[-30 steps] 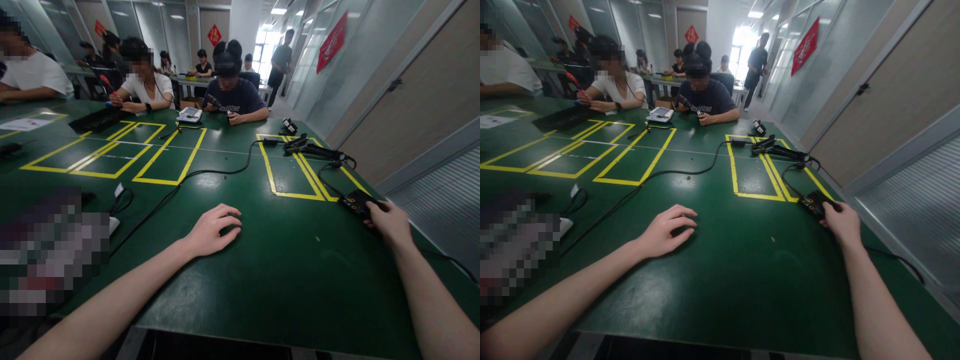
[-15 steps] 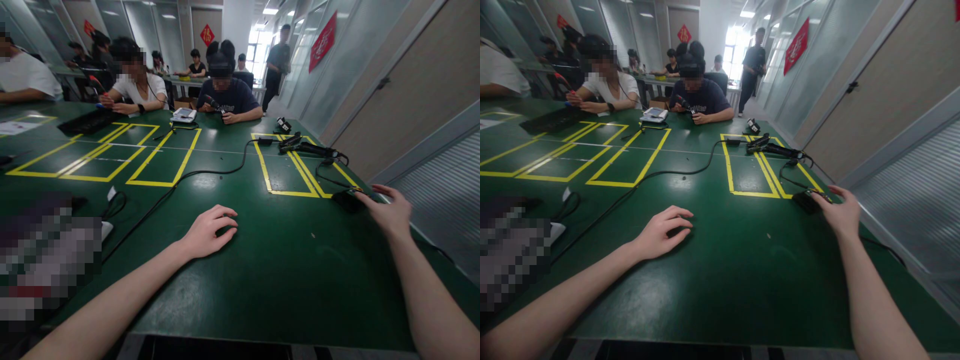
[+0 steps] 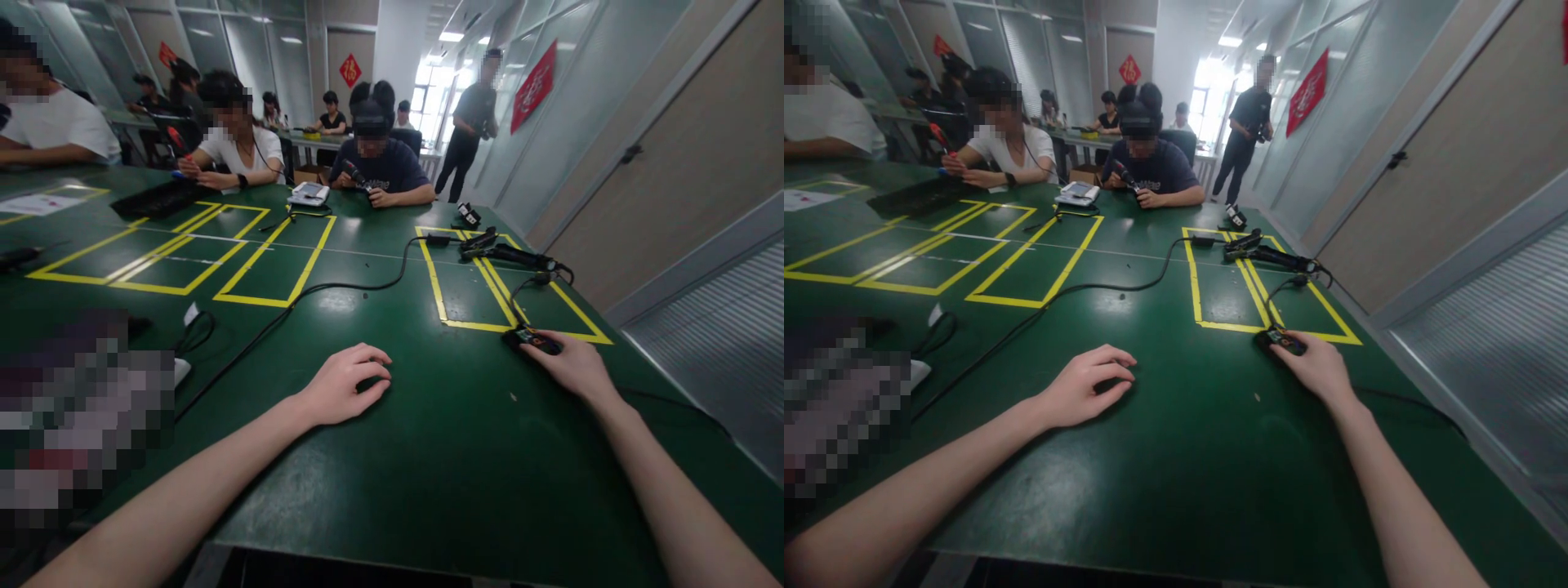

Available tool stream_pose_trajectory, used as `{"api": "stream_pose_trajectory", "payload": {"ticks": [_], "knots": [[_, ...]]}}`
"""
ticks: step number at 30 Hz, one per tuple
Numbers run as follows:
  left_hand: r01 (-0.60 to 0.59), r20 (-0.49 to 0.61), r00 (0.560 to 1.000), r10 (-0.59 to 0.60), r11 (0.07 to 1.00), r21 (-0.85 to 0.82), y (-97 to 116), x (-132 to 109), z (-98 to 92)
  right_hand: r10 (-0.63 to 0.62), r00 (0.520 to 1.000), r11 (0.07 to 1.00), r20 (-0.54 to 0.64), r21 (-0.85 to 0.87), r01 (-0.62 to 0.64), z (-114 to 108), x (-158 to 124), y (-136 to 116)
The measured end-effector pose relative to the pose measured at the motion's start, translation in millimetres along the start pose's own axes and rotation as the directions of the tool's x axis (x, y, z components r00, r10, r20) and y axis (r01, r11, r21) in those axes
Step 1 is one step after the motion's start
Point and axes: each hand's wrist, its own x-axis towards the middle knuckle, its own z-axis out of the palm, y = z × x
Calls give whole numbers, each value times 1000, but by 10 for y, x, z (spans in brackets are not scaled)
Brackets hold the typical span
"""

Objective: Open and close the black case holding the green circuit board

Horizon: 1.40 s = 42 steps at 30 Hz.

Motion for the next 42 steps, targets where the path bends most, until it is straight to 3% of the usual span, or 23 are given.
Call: {"api": "stream_pose_trajectory", "payload": {"ticks": [2, 3, 5, 7, 9, 10, 13, 20, 29, 35, 42], "knots": [[3, 0, 1000, -3, 1000, -7, 4, 4, -2, -223, 970, 974, 94, 58, 218, 139, -194, -332], [-1, -3, 1000, 0, 1000, -14, 9, 6, -3, -368, 919, 927, 141, 135, 351, 199, -320, -508], [-12, -17, 1000, 11, 999, -30, 32, 8, -7, -642, 723, 763, 256, 311, 567, 279, -597, -833], [-39, -34, 999, 37, 998, -43, 72, 6, -4, -796, 504, 606, 336, 434, 667, 305, -854, -1076], [-83, -27, 996, 82, 996, -44, 124, 2, 10, -854, 379, 515, 356, 485, 707, 299, -1030, -1205], [-110, -13, 994, 109, 993, -41, 152, -1, 22, -870, 353, 488, 345, 492, 721, 295, -1080, -1231], [-156, 52, 986, 156, 988, -21, 219, -10, 67, -894, 352, 447, 278, 475, 758, 297, -1107, -1217], [-126, 117, 985, 125, 992, 1, 260, -18, 103, -925, 364, 368, 112, 505, 781, 311, -1047, -1172], [-80, 234, 971, 55, 992, 97, 269, -27, 103, -953, 298, 287, 54, 477, 831, 260, -1048, -1201], [29, 178, 982, -63, 981, 190, 228, -20, 70, -940, 318, 339, 121, 413, 845, 299, -1070, -1195], [-27, 136, 991, 9, 991, 131, 255, -29, 64, -907, 394, 420, 147, 379, 825, 380, -1052, -1166]]}}
